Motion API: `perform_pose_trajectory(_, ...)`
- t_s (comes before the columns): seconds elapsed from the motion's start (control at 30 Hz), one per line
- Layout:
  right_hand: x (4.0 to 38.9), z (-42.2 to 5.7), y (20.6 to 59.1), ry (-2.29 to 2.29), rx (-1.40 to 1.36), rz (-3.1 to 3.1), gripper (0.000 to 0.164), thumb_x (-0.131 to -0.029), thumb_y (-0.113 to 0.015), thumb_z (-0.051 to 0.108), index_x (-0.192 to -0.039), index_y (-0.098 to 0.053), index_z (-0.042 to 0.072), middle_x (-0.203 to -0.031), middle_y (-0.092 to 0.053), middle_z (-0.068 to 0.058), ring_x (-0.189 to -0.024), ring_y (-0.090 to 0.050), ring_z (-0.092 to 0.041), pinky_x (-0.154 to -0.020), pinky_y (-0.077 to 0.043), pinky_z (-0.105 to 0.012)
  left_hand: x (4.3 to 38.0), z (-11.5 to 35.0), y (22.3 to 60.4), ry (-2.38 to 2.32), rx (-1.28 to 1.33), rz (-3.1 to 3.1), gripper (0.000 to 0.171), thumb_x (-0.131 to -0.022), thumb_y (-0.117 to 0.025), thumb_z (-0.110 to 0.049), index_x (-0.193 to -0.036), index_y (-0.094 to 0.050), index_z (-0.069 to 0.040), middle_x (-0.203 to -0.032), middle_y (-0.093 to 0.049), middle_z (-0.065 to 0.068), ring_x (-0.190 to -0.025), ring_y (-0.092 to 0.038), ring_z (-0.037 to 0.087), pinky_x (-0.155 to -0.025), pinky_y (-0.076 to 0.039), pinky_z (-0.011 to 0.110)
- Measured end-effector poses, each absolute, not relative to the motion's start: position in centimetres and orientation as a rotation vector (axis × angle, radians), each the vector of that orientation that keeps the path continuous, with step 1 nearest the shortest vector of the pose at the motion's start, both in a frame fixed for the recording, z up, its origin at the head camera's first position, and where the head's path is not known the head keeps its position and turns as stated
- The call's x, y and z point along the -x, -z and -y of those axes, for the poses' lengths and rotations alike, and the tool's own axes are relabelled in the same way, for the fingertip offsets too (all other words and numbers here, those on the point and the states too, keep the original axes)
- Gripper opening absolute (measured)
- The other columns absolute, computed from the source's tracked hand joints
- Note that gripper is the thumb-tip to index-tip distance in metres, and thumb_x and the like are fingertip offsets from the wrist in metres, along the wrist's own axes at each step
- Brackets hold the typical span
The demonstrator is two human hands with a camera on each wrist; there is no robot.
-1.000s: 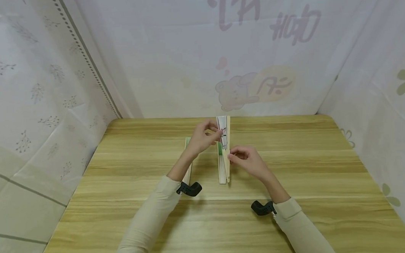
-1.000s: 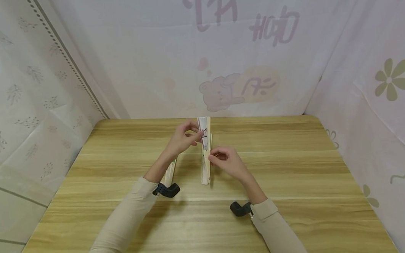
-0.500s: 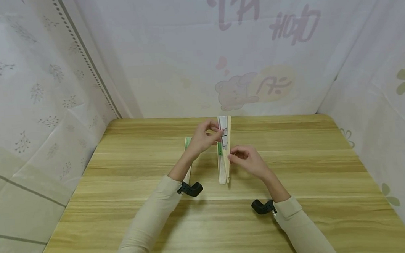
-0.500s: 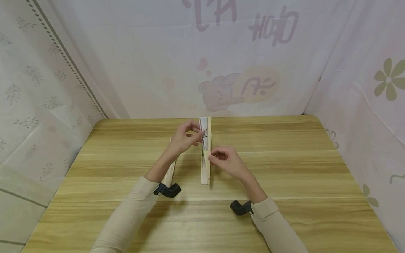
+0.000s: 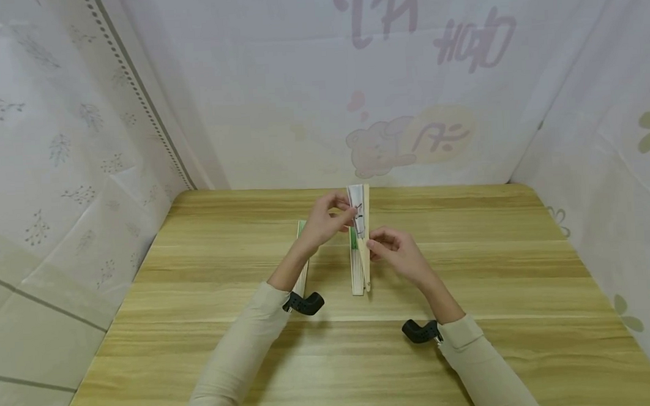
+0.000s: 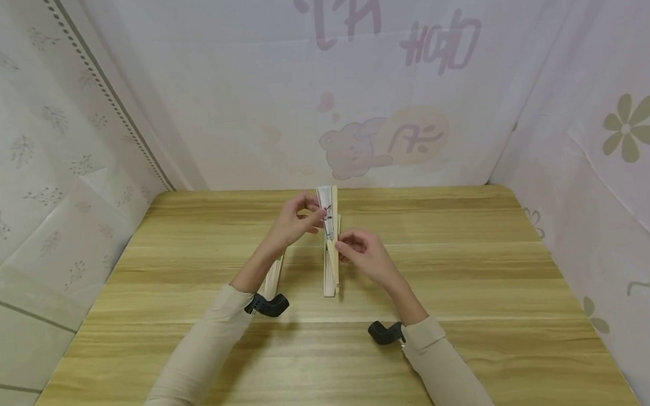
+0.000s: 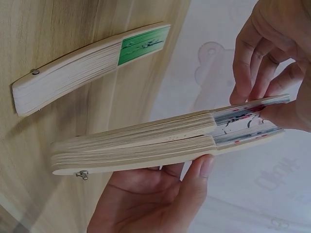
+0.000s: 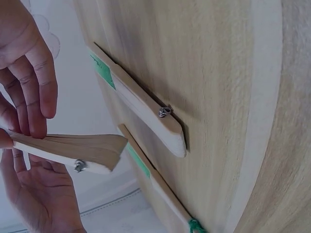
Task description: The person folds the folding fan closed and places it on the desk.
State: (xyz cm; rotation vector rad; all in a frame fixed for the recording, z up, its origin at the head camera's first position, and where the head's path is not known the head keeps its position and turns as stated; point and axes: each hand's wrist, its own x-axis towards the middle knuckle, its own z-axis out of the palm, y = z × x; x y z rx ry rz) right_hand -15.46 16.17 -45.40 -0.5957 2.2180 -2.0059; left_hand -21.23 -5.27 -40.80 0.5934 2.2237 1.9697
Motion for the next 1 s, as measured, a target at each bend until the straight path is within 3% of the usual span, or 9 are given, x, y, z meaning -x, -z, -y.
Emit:
perform_pose_trajectory(0.1, 15.36, -16.27, 45.29, 2.006, 0.603, -2.223, 0.015, -0.102, -0.062, 0.003, -0.111, -0.066, -0.009, -0.1, -0.067, -0.02, -0.082, -0.069, -0.028, -0.078, -0.057, -0.055, 21.28, 5.16, 40.89, -1.964, -0.62, -2.227, 0.021, -0.098, -0.066, -0.003, -0.115, -0.059, 0.007, -0.101, -0.062, 0.019, -0.085, -0.067, 0.051, -0.064, -0.061, 0.037)
perform_pose_trajectory(0.33, 15.33, -16.46, 45.26, 1.979, 0.694, -2.239, 0.015, -0.101, -0.064, 0.006, -0.109, -0.068, -0.006, -0.098, -0.068, -0.019, -0.083, -0.065, -0.047, -0.078, -0.056, -0.059, 21.01, 4.92, 40.95, -1.957, -0.622, -2.247, 0.015, -0.098, -0.067, -0.001, -0.109, -0.058, 0.004, -0.099, -0.062, 0.016, -0.081, -0.067, 0.049, -0.062, -0.06, 0.035)
perform_pose_trajectory(0.7, 15.3, -16.26, 45.3, 1.948, 0.637, -2.296, 0.016, -0.102, -0.063, 0.005, -0.112, -0.069, -0.006, -0.1, -0.068, -0.019, -0.087, -0.065, -0.047, -0.079, -0.056, -0.057, 20.67, 4.43, 40.95, -1.965, -0.563, -2.265, 0.018, -0.099, -0.065, -0.002, -0.114, -0.057, 0.004, -0.1, -0.059, 0.015, -0.079, -0.066, 0.048, -0.063, -0.06, 0.034)
perform_pose_trajectory(1.0, 15.53, -15.83, 45.6, 1.966, 0.662, -2.3, 0.016, -0.099, -0.062, -0.004, -0.112, -0.067, -0.013, -0.103, -0.069, -0.026, -0.085, -0.069, -0.035, -0.078, -0.055, -0.061, 20.61, 4.41, 41.05, -2.018, -0.464, -2.229, 0.024, -0.1, -0.067, -0.009, -0.118, -0.057, 0.003, -0.1, -0.06, 0.014, -0.084, -0.066, 0.047, -0.064, -0.06, 0.034)
